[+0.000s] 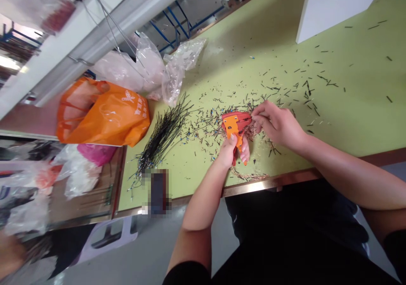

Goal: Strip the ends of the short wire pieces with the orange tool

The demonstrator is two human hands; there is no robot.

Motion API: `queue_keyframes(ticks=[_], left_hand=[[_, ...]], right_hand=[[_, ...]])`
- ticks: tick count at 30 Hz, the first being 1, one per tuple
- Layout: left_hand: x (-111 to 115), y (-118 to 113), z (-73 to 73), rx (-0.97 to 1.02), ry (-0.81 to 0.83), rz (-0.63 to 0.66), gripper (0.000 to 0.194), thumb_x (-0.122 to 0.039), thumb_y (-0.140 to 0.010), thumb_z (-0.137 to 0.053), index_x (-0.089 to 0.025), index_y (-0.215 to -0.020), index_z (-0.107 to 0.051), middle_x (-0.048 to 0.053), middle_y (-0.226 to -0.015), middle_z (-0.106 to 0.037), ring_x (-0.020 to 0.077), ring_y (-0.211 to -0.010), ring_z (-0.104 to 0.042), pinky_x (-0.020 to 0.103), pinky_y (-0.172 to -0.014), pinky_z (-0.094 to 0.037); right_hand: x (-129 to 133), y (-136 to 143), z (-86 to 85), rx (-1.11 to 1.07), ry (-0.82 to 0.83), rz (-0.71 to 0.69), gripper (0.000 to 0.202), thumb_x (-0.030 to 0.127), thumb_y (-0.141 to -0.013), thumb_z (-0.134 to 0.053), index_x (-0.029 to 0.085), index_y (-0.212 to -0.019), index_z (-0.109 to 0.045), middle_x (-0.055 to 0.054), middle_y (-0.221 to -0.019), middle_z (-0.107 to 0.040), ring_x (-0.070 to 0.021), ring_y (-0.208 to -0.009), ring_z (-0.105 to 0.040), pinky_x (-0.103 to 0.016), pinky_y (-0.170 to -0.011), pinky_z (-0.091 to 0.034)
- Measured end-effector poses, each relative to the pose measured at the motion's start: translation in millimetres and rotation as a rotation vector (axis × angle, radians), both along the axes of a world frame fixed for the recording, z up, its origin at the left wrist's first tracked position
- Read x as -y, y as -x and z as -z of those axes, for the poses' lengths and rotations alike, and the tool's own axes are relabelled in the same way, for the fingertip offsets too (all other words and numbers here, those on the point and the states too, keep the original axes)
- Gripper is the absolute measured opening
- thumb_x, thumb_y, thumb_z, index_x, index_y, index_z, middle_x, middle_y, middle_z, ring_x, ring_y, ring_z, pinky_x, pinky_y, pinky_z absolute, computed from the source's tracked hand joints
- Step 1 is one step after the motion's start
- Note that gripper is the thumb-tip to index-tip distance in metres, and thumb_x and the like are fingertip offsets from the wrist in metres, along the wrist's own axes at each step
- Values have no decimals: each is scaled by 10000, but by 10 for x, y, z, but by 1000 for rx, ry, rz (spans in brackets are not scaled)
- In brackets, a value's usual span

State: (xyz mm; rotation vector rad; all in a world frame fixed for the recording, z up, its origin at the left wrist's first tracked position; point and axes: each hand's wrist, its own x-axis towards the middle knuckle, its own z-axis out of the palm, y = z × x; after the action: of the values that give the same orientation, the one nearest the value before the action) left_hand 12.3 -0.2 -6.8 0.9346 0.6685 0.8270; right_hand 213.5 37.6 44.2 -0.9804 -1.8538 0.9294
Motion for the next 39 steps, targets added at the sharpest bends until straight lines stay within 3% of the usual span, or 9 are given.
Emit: queue_keyframes(ticks=[4,9,13,17,22,25,30,34,39], left_hand=[[46,-42,1,10,25,-42,759,-926,-723,-629,-200,-583,-455,-68,-403,-392,84,-297,-390,235,-339,-385],[56,-88,-42,44,50,-40,779,-957,-693,-611,-212,-566,-420,-86,-380,-335,72,-278,-323,235,-325,-362],[45,-106,-83,60,69,-22,860,-1072,-645,-406,-217,-567,-446,-48,-385,-389,112,-296,-397,278,-344,-410],[4,8,-161,131,26,-107,841,-1051,-688,-412,-218,-588,-486,-30,-427,-441,131,-339,-454,304,-388,-464],[-67,201,-278,120,-4,-445,829,-999,-808,-278,-224,-619,-503,-27,-488,-437,122,-410,-464,301,-463,-497],[-55,152,-245,68,-38,-441,829,-990,-815,-301,-217,-693,-574,3,-561,-528,155,-512,-571,338,-559,-553],[-3,3,-59,-78,-125,-368,812,-1004,-621,-602,-207,-775,-633,51,-665,-634,305,-890,-741,396,-727,-617],[26,13,62,-73,-130,-465,775,-949,-633,-675,-223,-903,-660,72,-862,-725,342,-1138,-711,409,-894,-620],[59,14,136,-20,-122,-519,724,-873,-670,-735,-249,-1036,-697,80,-1102,-758,337,-1327,-624,395,-1000,-589]], right_hand=[[7,14,25,-128,64,-33,62,259,-1043,-540,220,-998,-523,11,-718,-701,-146,-594,-659,-284,-613,-483],[-51,31,87,-352,184,-190,225,437,-1061,-571,233,-1001,-500,-13,-825,-692,-130,-628,-652,-282,-601,-533],[-104,39,112,-483,232,-314,297,508,-1038,-604,225,-1024,-516,4,-796,-649,-110,-608,-600,-269,-573,-518],[-172,-71,48,-467,248,-275,344,595,-1039,-537,252,-1015,-522,11,-765,-611,-124,-615,-585,-282,-570,-515],[-197,-172,-34,-323,106,-63,380,628,-1071,-395,266,-1060,-512,-42,-885,-661,-161,-748,-657,-312,-639,-562],[-58,-50,13,-307,57,-90,292,544,-1072,-488,252,-1070,-495,-58,-930,-720,-154,-745,-694,-302,-646,-577],[167,153,114,-151,-136,-67,104,327,-1063,-549,228,-1044,-525,-17,-833,-756,-143,-667,-728,-268,-612,-541],[180,180,137,-57,-327,-7,47,246,-1025,-592,220,-995,-565,14,-745,-737,-143,-626,-705,-278,-648,-526],[189,206,183,24,-479,13,78,238,-1037,-545,228,-975,-590,-9,-814,-771,-170,-698,-719,-327,-724,-543]])
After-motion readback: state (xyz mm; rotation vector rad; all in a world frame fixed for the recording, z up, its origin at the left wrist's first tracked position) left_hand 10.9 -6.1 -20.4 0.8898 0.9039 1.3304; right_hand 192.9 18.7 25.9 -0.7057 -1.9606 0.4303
